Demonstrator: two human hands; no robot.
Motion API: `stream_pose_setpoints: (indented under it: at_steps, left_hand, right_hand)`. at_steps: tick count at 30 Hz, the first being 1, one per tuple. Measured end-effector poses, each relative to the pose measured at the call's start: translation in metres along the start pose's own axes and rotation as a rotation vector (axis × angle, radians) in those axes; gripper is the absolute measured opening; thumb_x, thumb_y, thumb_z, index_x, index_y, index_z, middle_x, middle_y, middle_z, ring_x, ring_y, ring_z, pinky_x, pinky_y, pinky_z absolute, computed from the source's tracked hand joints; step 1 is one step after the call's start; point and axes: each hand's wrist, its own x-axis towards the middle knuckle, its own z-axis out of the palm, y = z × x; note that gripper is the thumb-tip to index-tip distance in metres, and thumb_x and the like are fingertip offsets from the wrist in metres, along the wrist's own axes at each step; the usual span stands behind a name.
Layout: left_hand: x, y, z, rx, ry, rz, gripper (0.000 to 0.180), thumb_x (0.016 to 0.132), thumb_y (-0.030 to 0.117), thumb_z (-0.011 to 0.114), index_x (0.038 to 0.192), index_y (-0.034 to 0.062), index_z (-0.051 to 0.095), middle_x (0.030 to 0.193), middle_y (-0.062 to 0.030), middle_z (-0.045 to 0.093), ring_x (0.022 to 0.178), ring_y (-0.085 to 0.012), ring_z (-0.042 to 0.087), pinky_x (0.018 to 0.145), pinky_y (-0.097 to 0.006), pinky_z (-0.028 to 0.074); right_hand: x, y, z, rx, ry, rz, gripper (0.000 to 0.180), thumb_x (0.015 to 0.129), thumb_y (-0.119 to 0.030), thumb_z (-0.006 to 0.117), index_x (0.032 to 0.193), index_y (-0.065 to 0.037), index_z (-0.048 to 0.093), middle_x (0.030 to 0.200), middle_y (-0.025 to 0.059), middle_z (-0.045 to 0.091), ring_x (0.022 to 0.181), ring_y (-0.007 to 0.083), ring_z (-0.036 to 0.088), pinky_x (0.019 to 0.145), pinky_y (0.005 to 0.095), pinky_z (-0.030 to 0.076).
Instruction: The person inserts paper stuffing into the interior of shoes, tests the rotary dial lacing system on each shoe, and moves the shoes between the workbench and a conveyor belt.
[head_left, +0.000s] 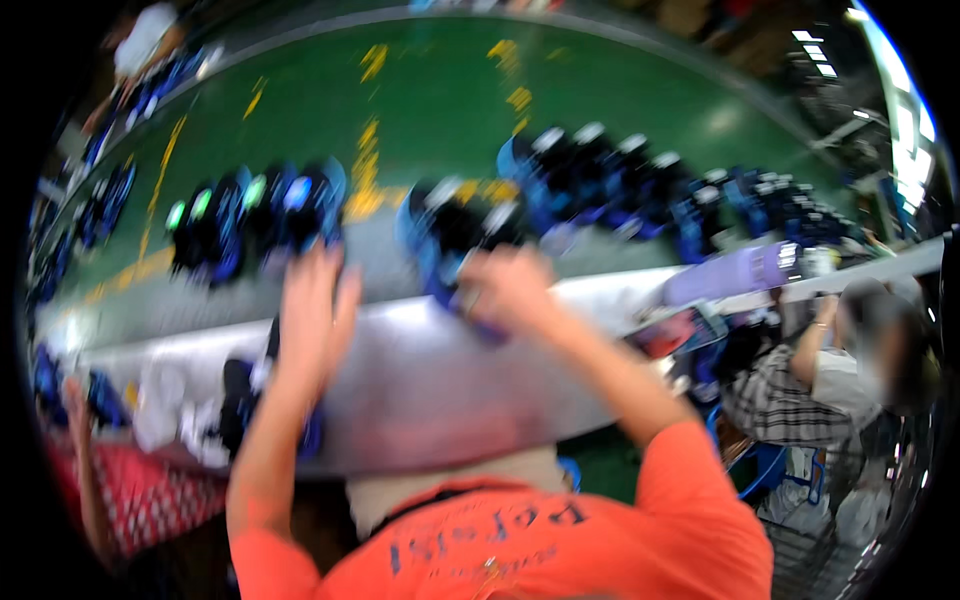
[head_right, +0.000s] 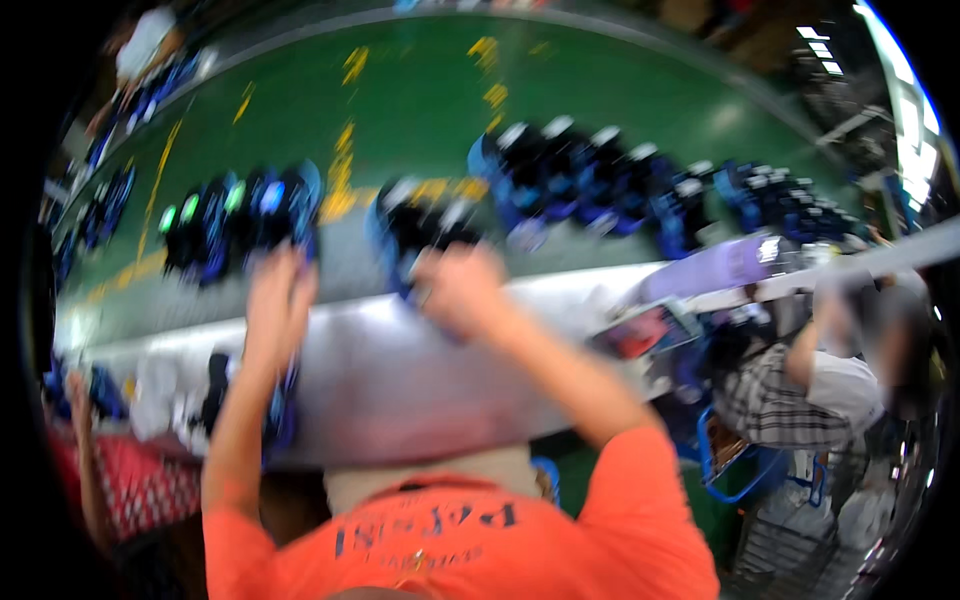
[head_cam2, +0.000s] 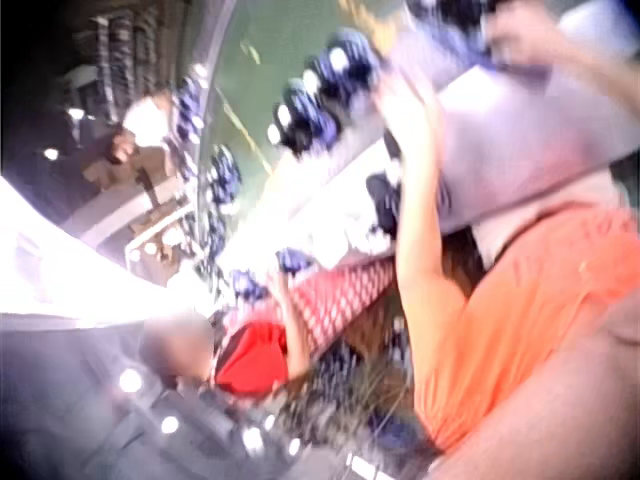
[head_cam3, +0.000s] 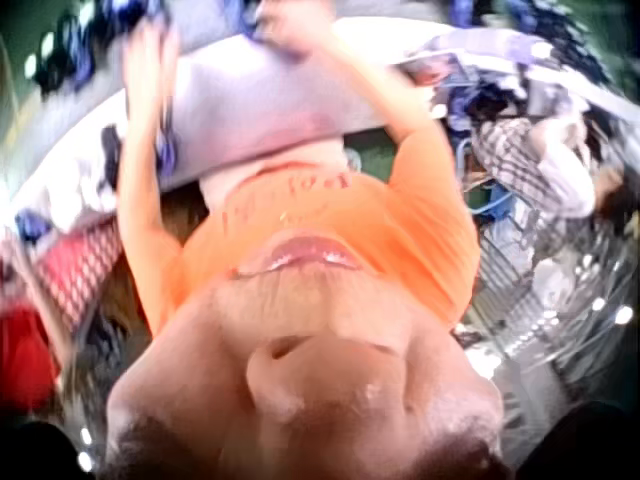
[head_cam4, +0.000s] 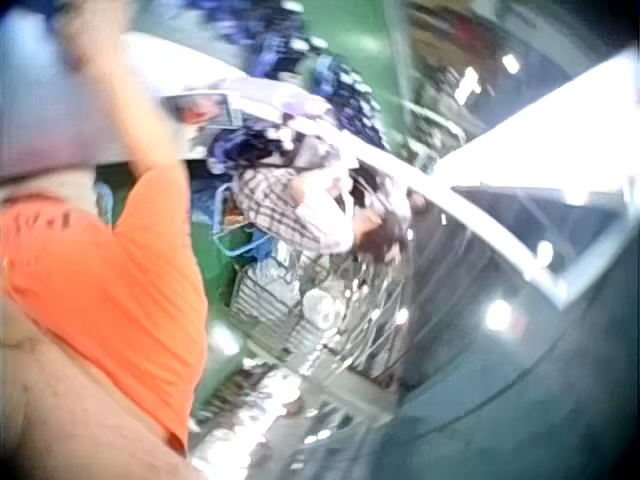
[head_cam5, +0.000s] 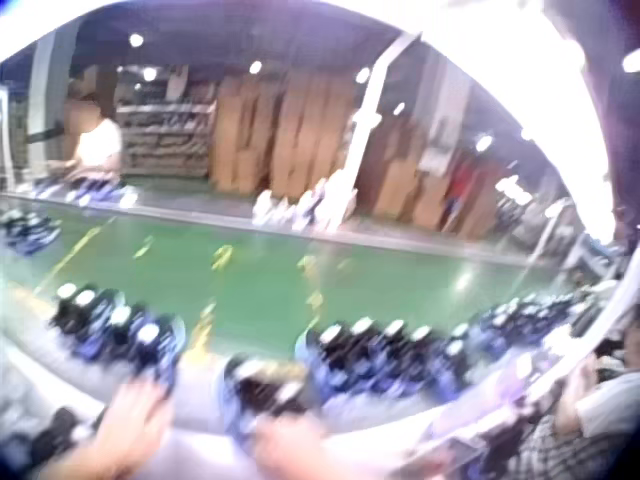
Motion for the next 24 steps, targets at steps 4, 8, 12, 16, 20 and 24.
stream_pose_setpoints:
  at_steps: [4,8,12,16,20,24]
  left_hand:
    - [-0.074,0.055,0.031,-0.463,-0.205,-0.4,0.063,0.083,0.018,0.057,0.137,-0.0051,0.034,0.139,-0.0293,0.037,0.13,-0.0428,0.035,0.11,-0.043,0.025]
    - [-0.083,0.036,0.031,-0.477,-0.286,-0.429,0.059,0.075,0.001,0.043,0.134,-0.004,0.039,0.127,-0.0268,0.049,0.12,-0.0407,0.046,0.105,-0.041,0.034]
    - [-0.077,0.007,0.005,-0.081,-0.205,-0.325,0.023,0.08,0.002,0.055,0.101,-0.0029,0.061,0.1,-0.0218,0.062,0.094,-0.0391,0.058,0.084,-0.044,0.045]
    - [-0.113,0.077,-0.035,-0.354,-0.125,-0.277,0.022,0.081,0.004,0.056,0.102,-0.0025,0.06,0.099,-0.0196,0.061,0.094,-0.037,0.057,0.084,-0.044,0.045]
    - [-0.147,0.096,0.024,-0.306,-0.059,-0.218,0.029,0.08,0.006,0.06,0.108,-0.0017,0.059,0.103,-0.0192,0.062,0.098,-0.0354,0.057,0.087,-0.042,0.044]
    - [-0.128,0.07,0.023,-0.499,-0.299,-0.263,0.029,0.08,0.01,0.064,0.106,-0.0018,0.061,0.098,-0.0169,0.064,0.09,-0.034,0.059,0.082,-0.04,0.046]
  right_hand:
    - [-0.053,-0.077,-0.003,0.208,-0.072,-0.05,0.025,0.072,-0.025,0.064,0.09,-0.008,0.059,0.076,0.0134,0.058,0.07,0.0308,0.057,0.066,0.0423,0.042]
    - [-0.08,-0.117,-0.008,0.455,-0.232,-0.082,0.043,0.079,-0.032,0.067,0.11,-0.005,0.055,0.079,0.0136,0.056,0.072,0.0336,0.058,0.063,0.0423,0.046]
    - [-0.065,-0.108,-0.048,0.949,-0.138,-0.241,0.026,0.087,-0.018,0.06,0.11,-0.007,0.061,0.087,0.0134,0.061,0.082,0.0344,0.061,0.073,0.0392,0.05]
    - [-0.058,-0.059,-0.044,0.861,-0.041,-0.001,0.056,0.072,0.01,0.048,0.124,-0.009,0.055,0.103,0.0142,0.057,0.103,0.0316,0.054,0.088,0.0373,0.044]
    - [-0.074,-0.052,-0.006,0.841,-0.345,-0.32,0.062,0.065,0.009,0.044,0.125,-0.005,0.049,0.122,0.0176,0.043,0.116,0.0351,0.043,0.099,0.0401,0.035]
    - [-0.08,-0.026,-0.029,0.928,-0.493,-0.326,0.059,0.067,0.003,0.055,0.125,-0.005,0.049,0.115,0.0158,0.048,0.11,0.0345,0.047,0.094,0.0398,0.039]
